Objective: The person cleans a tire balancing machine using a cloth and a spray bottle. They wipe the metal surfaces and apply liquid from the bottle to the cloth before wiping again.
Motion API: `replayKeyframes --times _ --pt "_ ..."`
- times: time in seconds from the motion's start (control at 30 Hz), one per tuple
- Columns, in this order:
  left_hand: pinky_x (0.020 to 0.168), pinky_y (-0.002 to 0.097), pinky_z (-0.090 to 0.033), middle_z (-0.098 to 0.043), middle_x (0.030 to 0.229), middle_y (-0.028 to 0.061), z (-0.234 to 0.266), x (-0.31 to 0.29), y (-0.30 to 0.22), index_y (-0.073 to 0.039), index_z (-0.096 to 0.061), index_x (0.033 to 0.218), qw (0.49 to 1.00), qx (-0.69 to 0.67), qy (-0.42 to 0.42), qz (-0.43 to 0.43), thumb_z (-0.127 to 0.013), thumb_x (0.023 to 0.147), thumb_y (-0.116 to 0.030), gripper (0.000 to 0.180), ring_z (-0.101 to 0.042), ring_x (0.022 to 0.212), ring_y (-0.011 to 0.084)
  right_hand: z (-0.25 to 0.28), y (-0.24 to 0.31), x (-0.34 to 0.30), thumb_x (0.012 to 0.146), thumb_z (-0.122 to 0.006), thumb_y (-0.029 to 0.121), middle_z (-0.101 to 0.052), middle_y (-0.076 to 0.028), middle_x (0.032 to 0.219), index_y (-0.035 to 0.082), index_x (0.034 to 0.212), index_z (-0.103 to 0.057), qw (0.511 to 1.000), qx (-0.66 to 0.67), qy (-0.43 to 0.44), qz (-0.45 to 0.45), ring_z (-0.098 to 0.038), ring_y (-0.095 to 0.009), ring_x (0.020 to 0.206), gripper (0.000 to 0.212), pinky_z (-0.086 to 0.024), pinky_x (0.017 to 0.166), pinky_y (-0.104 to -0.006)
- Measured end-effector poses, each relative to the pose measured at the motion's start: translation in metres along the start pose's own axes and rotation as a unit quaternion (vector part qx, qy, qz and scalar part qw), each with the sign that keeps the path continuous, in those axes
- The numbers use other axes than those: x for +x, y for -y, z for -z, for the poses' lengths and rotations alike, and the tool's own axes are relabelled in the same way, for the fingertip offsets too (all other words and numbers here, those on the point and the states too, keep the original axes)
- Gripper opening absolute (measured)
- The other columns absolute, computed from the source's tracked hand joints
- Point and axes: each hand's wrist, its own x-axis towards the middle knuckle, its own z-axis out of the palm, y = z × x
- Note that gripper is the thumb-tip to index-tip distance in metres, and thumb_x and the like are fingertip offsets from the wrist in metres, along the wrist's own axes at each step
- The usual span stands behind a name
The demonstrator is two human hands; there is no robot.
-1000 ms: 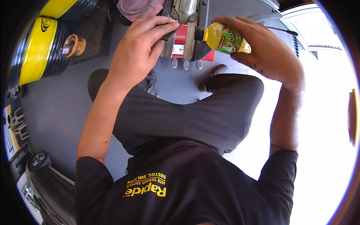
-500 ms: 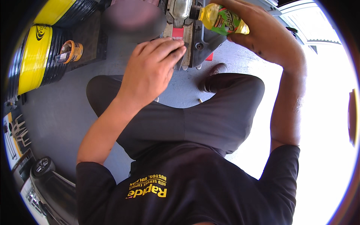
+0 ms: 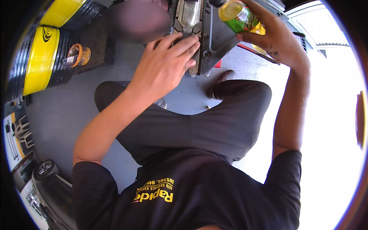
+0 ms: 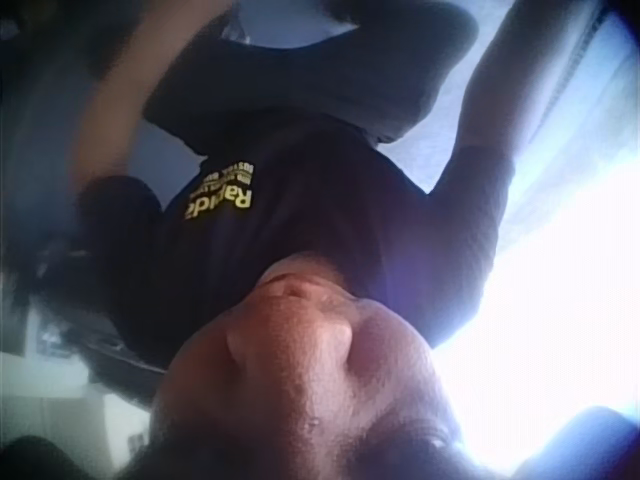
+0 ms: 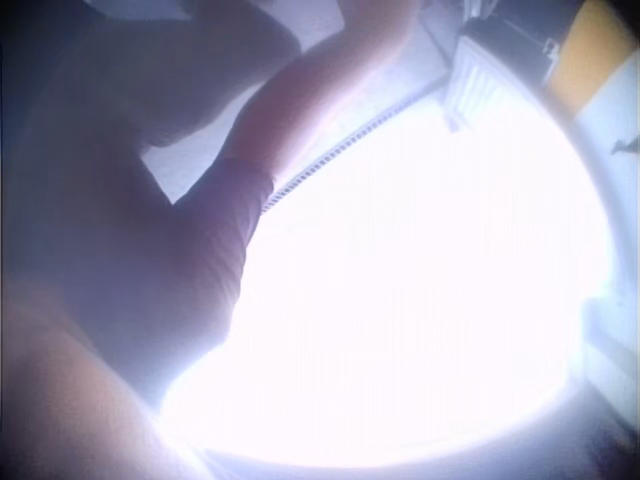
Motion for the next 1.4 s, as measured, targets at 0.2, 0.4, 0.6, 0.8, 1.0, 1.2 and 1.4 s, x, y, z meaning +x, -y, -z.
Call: replayKeyframes --times 0.2,0.4,0.6,0.8,1.0,1.2,1.4 --pt "0.115 0.0466 -0.038 -0.055 0.154 0.0023 0.004 -0.008 -0.013 -0.007 -0.059 0.147 0.999 0.024 0.018 0.021 -0.062 0.103 -0.034 0.052 -0.051 0.139 0.0248 -0.018 -0.051 0.014 0.088 -0.079 -0.001 -0.063 -0.007 0.135 0.001 0.153 -0.044 0.951 0.261 -0.159 0.051 -0.059 -0.016 0.122 0.074 -0.047 0.106 -0.0334" --pt "0.121 0.0552 -0.030 -0.053 0.155 0.0075 0.015 -0.017 -0.019 -0.006 -0.056 0.150 0.998 -0.023 0.057 0.028 -0.055 0.104 -0.051 0.064 -0.046 0.145 0.0288 -0.020 -0.075 0.038 0.089 -0.080 0.005 -0.066 -0.006 0.128 0.002 0.147 -0.048 0.901 0.235 -0.361 0.048 -0.064 -0.017 0.115 0.067 -0.050 0.102 -0.0334" --pt "0.122 0.0580 -0.028 -0.046 0.161 0.0056 0.013 -0.007 -0.021 -0.008 -0.050 0.155 0.997 0.008 0.057 0.054 -0.061 0.099 -0.049 0.070 -0.042 0.148 0.0266 -0.035 -0.096 0.064 0.093 -0.074 0.000 -0.065 -0.006 0.123 0.005 0.142 -0.050 0.867 0.287 -0.397 0.088 -0.064 -0.017 0.113 0.054 -0.053 0.098 -0.0333" --pt "0.119 0.0611 -0.030 -0.044 0.161 0.0037 0.013 -0.042 -0.045 -0.007 -0.052 0.153 0.996 -0.006 0.065 0.067 -0.069 0.094 -0.048 0.073 -0.043 0.147 0.0254 -0.044 -0.102 0.074 0.094 -0.074 0.000 -0.064 -0.006 0.124 0.008 0.143 -0.047 0.857 0.288 -0.410 0.123 -0.064 -0.018 0.112 0.057 -0.053 0.098 -0.0342" --pt "0.122 0.0609 -0.028 -0.044 0.163 0.0033 0.004 -0.013 -0.041 -0.010 -0.047 0.157 0.994 0.002 0.049 0.099 -0.079 0.086 -0.034 0.082 -0.041 0.150 0.0243 -0.057 -0.090 0.070 0.094 -0.073 -0.001 -0.064 -0.007 0.124 0.010 0.146 -0.043 0.846 0.301 -0.415 0.151 -0.064 -0.020 0.112 0.060 -0.054 0.098 -0.0354" --pt "0.118 0.0597 -0.032 -0.048 0.157 0.0034 0.003 -0.016 -0.037 -0.010 -0.049 0.156 0.995 0.049 0.017 0.089 -0.076 0.086 -0.019 0.076 -0.044 0.146 0.0238 -0.048 -0.094 0.066 0.095 -0.073 0.002 -0.064 -0.008 0.125 0.010 0.147 -0.042 0.874 0.212 -0.432 0.063 -0.064 -0.021 0.112 0.061 -0.054 0.097 -0.0352" --pt "0.119 0.0588 -0.032 -0.050 0.155 0.0041 0.000 -0.033 -0.060 -0.006 -0.054 0.152 0.993 0.034 0.002 0.111 -0.065 0.085 -0.006 0.067 -0.046 0.144 0.0242 -0.049 -0.097 0.065 0.097 -0.073 0.005 -0.064 -0.009 0.128 0.008 0.147 -0.043 0.876 0.231 -0.410 0.104 -0.064 -0.022 0.115 0.058 -0.053 0.098 -0.0357"
